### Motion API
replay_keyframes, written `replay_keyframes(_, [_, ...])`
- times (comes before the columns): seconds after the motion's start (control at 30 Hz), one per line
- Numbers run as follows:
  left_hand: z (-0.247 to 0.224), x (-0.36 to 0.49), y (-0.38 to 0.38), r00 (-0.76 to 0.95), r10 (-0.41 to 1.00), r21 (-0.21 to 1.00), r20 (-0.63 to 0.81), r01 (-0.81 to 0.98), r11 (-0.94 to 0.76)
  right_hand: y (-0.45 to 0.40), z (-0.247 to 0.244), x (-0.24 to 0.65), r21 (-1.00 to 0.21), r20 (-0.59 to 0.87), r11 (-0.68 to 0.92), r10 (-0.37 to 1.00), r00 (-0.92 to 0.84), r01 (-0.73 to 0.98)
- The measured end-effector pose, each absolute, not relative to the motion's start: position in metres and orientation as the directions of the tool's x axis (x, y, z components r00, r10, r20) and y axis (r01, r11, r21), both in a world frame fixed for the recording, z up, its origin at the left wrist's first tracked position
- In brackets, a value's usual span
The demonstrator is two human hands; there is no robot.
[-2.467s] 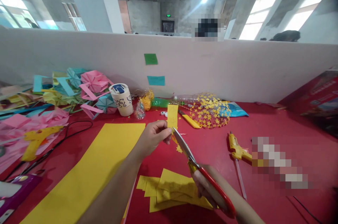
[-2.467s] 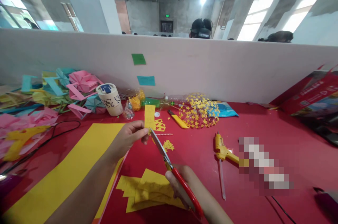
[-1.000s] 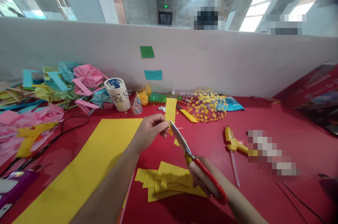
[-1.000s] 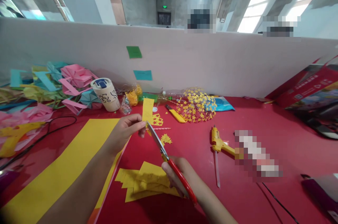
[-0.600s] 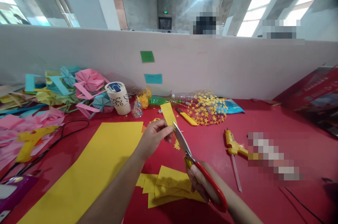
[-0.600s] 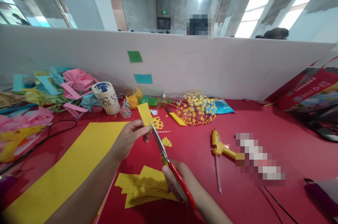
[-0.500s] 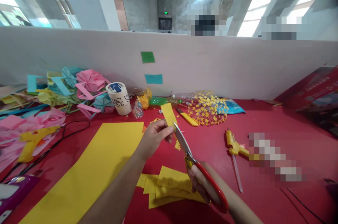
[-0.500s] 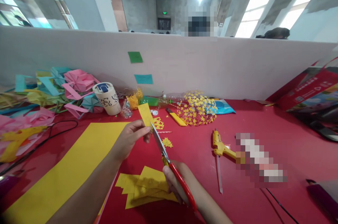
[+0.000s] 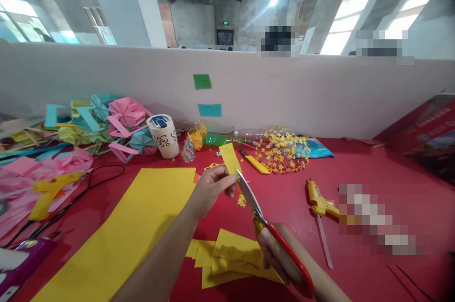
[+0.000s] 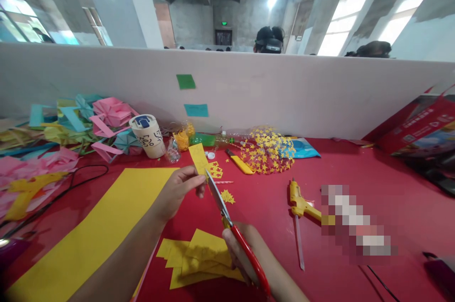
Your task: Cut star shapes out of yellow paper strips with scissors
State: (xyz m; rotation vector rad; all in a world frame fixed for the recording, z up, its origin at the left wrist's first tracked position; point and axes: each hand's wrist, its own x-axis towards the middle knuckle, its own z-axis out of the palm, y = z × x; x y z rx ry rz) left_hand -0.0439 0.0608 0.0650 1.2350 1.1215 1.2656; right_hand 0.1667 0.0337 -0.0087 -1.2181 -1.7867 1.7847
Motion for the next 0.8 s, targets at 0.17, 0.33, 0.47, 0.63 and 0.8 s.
replay_keyframes(0.17, [0.065,-0.046,0.061,0.039,0.996,0.996,0.076,-0.052,-0.073,0.032,0.010,0.171,-0.930,-0.338,-0.162,0.733,-0.591,0.330])
replay_keyframes(0.33, [0.066,-0.047,0.061,0.051,0.996,0.996,0.078,-0.037,-0.076,0.032,0.021,0.171,-0.921,-0.359,-0.177,0.734,-0.576,0.348])
replay_keyframes(0.47, [0.066,-0.049,0.062,0.052,0.996,0.996,0.075,-0.048,-0.073,0.036,0.018,0.172,-0.912,-0.381,-0.193,0.724,-0.575,0.362])
replay_keyframes(0.63, [0.066,-0.052,0.063,0.033,0.994,0.993,0.109,-0.053,-0.107,0.040,0.014,0.174,-0.898,-0.416,-0.204,0.687,-0.596,0.390])
replay_keyframes(0.8, [0.065,-0.049,0.062,-0.010,0.995,0.990,0.101,-0.102,-0.102,0.039,0.013,0.174,-0.894,-0.417,-0.203,0.700,-0.580,0.399])
